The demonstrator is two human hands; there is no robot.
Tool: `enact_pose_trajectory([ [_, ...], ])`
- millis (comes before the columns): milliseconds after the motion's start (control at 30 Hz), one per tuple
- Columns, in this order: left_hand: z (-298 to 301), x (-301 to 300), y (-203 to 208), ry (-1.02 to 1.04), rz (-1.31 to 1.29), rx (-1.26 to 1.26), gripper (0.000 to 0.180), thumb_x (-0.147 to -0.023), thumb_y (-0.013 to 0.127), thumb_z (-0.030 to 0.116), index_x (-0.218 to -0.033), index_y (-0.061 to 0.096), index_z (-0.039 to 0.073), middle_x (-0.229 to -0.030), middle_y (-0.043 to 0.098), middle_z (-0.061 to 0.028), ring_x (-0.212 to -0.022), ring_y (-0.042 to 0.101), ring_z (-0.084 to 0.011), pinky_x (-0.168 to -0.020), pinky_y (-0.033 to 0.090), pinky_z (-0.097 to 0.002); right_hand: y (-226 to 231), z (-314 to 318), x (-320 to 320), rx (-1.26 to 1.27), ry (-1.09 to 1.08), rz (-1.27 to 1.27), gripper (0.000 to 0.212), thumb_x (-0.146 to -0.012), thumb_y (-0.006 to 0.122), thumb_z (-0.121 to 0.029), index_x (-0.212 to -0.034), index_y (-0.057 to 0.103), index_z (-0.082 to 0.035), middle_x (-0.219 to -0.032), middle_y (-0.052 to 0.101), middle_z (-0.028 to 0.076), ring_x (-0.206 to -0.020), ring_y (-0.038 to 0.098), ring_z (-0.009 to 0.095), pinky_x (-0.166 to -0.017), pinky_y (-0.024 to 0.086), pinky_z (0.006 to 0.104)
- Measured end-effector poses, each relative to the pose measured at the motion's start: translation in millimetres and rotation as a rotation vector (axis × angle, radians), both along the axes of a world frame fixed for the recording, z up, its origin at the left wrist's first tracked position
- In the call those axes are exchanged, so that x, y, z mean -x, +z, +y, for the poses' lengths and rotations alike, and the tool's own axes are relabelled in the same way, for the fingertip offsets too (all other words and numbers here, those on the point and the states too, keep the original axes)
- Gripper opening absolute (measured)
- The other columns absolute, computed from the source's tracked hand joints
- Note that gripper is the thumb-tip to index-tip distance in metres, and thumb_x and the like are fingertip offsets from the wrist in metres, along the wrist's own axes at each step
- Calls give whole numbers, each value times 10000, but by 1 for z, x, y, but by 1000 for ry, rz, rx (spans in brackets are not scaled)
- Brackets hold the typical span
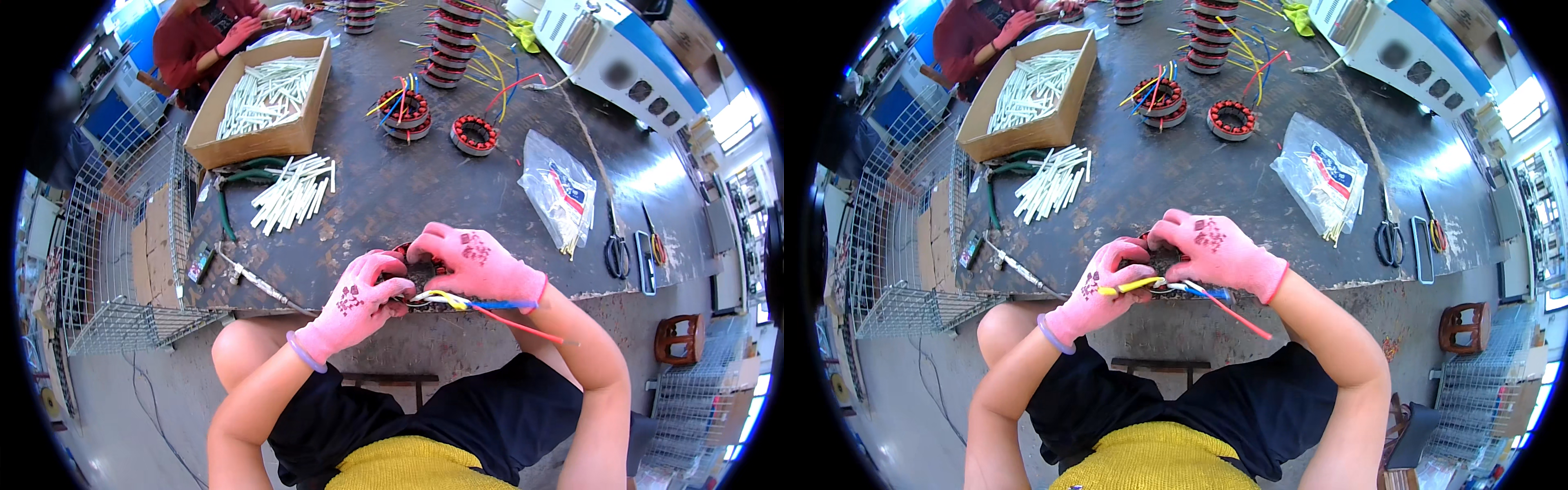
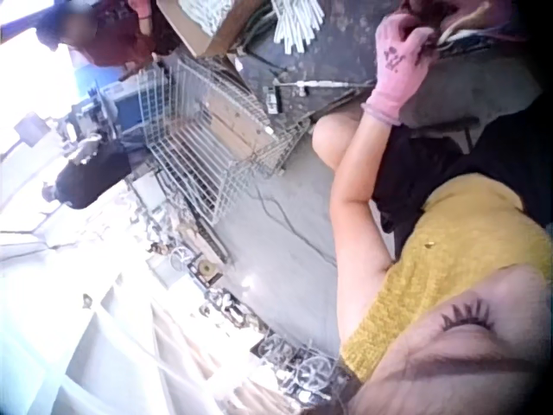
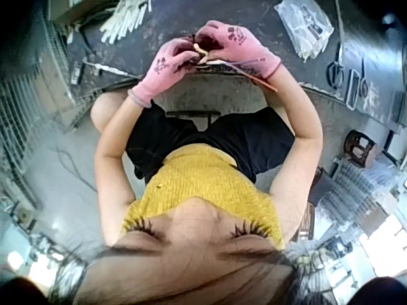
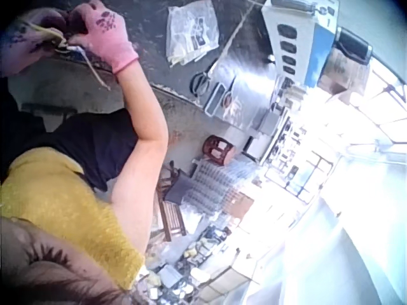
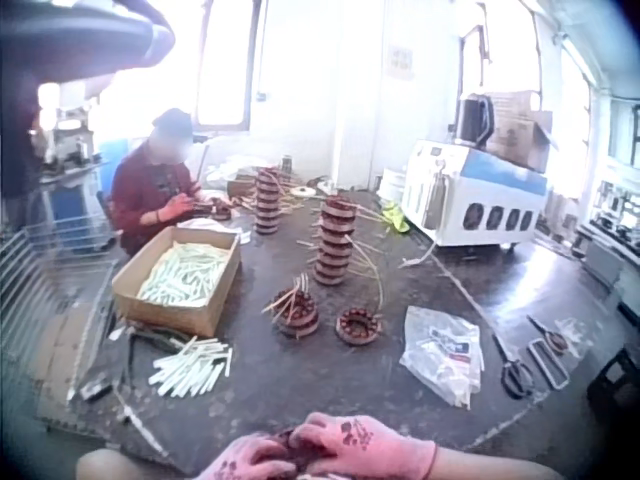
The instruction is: The person slides plastic tubes over wires on a metal stator core and trims the excess length with scissors.
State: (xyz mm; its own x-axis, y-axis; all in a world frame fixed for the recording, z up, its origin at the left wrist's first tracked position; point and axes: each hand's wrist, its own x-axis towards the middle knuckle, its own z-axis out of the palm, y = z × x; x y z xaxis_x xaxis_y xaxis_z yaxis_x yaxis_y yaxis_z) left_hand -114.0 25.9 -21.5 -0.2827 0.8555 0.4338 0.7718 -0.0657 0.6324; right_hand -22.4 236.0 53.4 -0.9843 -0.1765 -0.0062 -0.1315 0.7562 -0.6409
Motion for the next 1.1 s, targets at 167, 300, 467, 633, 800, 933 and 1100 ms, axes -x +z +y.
enact_pose_trajectory([
  [167,7,-4,3,7,-3,-10,431,-602,819,63,-992,649,131,-1080,567,-68,-1125,556,-317,-932,475,-438,-34,26,-40,342,-95,188,212,-877,645,-71,-1087,675,-64,-1019,671,107,-966,653,249,-829,515,341],
  [300,3,-4,1,39,-32,19,413,-626,795,11,-995,649,128,-1105,566,-104,-1133,552,-344,-929,472,-439,-51,9,-54,310,-105,249,319,-866,650,-59,-1184,643,-78,-1025,664,103,-956,652,268,-819,517,358],
  [467,4,-8,7,22,-57,58,419,-630,773,-38,-1007,650,97,-1120,563,-127,-1152,543,-363,-929,474,-447,-64,4,-55,293,-123,318,319,-857,659,-69,-1174,639,-95,-1023,659,98,-932,648,293,-779,523,361],
  [633,0,-10,4,41,-62,72,420,-634,758,-65,-1014,648,76,-1138,564,-138,-1140,545,-362,-936,476,-442,-54,-4,-64,323,-121,252,285,-838,664,-70,-1120,639,-104,-1046,660,81,-928,659,282,-776,527,352],
  [800,1,-13,13,54,33,41,377,-700,763,44,-1053,640,96,-1108,579,-120,-1081,553,-369,-932,451,-453,-68,-5,-54,268,-149,299,273,-853,693,-162,-1117,643,-115,-1044,659,58,-916,666,260,-771,532,347],
  [933,-16,-38,42,112,444,-77,410,-628,775,84,-1018,654,122,-1105,604,-90,-1042,599,-333,-924,477,-449,-69,-4,-53,266,-153,320,269,-855,692,-179,-1114,647,-128,-1025,660,44,-903,669,254,-766,534,347],
  [1100,6,-61,74,-81,1337,249,401,-781,579,170,-1180,587,125,-1319,545,-68,-1266,519,-250,-1098,388,-424,-74,-5,-55,256,-190,372,260,-851,689,-191,-1098,646,-124,-1016,660,48,-897,666,274,-748,540,357],
])
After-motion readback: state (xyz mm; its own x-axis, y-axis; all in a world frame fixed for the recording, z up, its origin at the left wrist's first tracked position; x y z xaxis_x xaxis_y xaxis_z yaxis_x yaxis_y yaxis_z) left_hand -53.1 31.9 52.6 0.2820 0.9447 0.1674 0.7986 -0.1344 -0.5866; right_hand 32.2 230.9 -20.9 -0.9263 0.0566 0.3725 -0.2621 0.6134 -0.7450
